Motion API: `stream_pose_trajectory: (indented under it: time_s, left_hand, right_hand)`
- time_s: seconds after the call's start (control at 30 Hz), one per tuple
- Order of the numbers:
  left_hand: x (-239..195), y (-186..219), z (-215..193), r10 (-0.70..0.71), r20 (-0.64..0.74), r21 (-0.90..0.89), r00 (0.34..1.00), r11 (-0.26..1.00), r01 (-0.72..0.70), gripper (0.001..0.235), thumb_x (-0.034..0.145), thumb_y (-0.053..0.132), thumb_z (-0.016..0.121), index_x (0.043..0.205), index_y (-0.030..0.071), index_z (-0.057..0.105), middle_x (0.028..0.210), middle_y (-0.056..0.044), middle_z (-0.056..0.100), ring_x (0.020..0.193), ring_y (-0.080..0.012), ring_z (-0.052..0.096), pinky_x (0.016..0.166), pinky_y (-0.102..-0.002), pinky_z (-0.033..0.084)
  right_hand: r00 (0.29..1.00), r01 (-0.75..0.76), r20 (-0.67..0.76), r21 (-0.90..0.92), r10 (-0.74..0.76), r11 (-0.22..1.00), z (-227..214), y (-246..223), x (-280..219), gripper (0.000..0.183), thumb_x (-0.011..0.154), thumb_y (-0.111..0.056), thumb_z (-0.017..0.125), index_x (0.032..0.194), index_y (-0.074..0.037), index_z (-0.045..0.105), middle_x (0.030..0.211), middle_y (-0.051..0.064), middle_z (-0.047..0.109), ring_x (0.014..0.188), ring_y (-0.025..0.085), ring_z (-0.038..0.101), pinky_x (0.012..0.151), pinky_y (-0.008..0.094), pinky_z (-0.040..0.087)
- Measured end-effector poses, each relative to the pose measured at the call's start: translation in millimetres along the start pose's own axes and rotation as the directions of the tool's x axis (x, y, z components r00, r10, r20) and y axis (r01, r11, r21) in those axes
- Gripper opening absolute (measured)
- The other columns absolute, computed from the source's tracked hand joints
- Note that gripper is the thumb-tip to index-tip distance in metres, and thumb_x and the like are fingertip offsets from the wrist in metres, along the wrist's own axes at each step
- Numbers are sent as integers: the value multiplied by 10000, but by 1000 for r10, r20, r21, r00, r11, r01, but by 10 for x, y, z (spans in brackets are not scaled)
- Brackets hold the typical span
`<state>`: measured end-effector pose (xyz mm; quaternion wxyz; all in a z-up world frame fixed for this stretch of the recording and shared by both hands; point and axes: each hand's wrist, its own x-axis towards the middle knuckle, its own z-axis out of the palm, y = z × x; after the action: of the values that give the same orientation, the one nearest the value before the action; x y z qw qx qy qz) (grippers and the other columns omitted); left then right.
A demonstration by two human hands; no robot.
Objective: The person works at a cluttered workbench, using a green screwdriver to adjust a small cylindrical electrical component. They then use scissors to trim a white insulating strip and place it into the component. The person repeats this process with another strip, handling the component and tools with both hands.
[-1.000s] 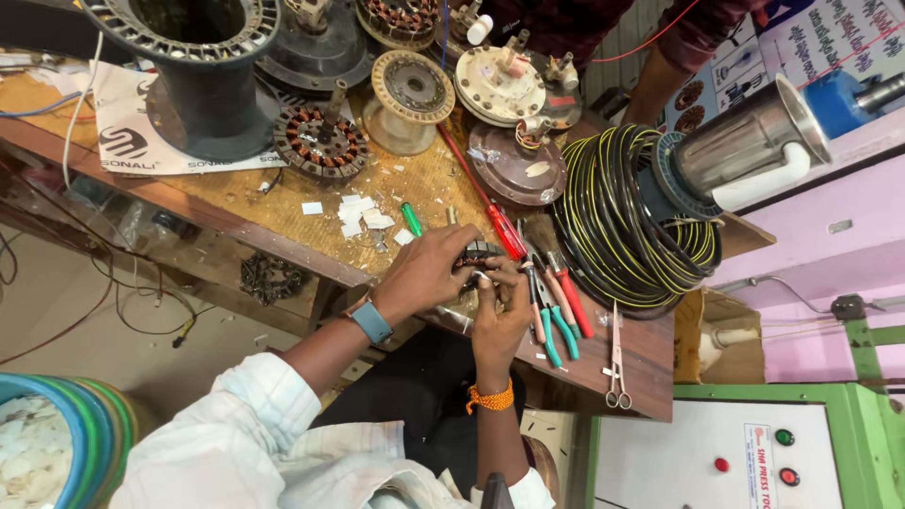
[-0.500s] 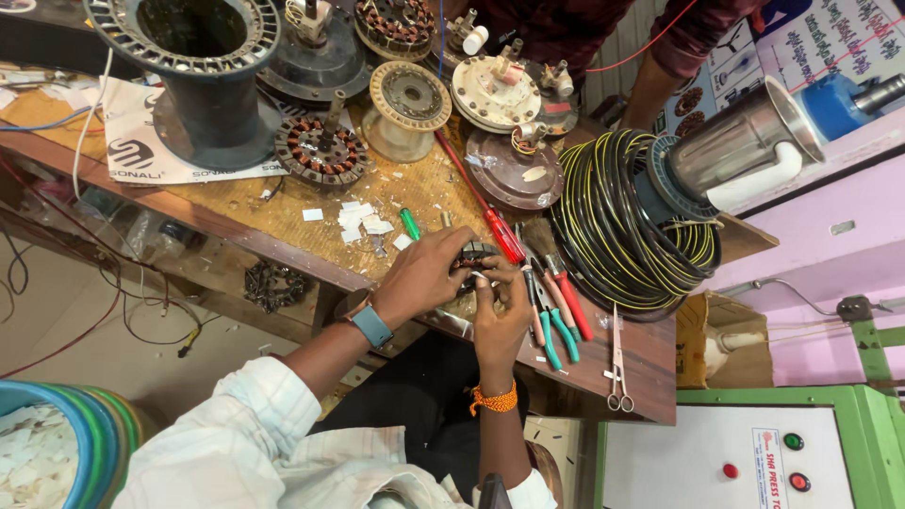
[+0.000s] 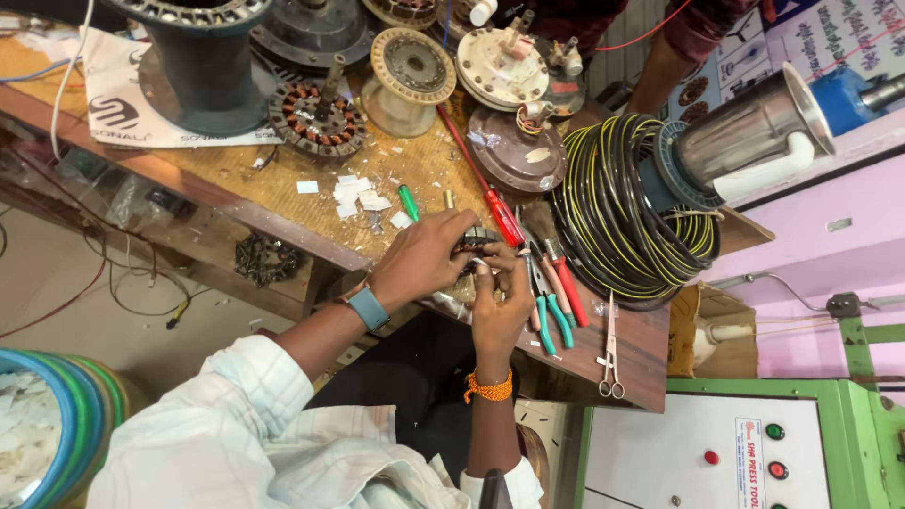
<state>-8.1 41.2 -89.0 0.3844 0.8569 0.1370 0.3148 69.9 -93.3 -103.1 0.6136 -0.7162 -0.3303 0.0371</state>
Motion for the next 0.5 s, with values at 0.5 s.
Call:
stream_pose_trajectory:
  time_s: [0.5]
  left_hand:
    - [-3, -29, -22, -2, -2, -4, 1000, 1000, 2, 357, 811, 117, 722, 1127, 47, 574, 988, -195, 652, 951, -439, 636, 817, -520, 510]
  right_hand:
    - [997, 68, 21, -7, -67, 998, 12, 32, -4, 94, 940, 39, 659, 1009, 36, 596, 1202, 115, 714, 913, 133, 674, 700, 254, 534]
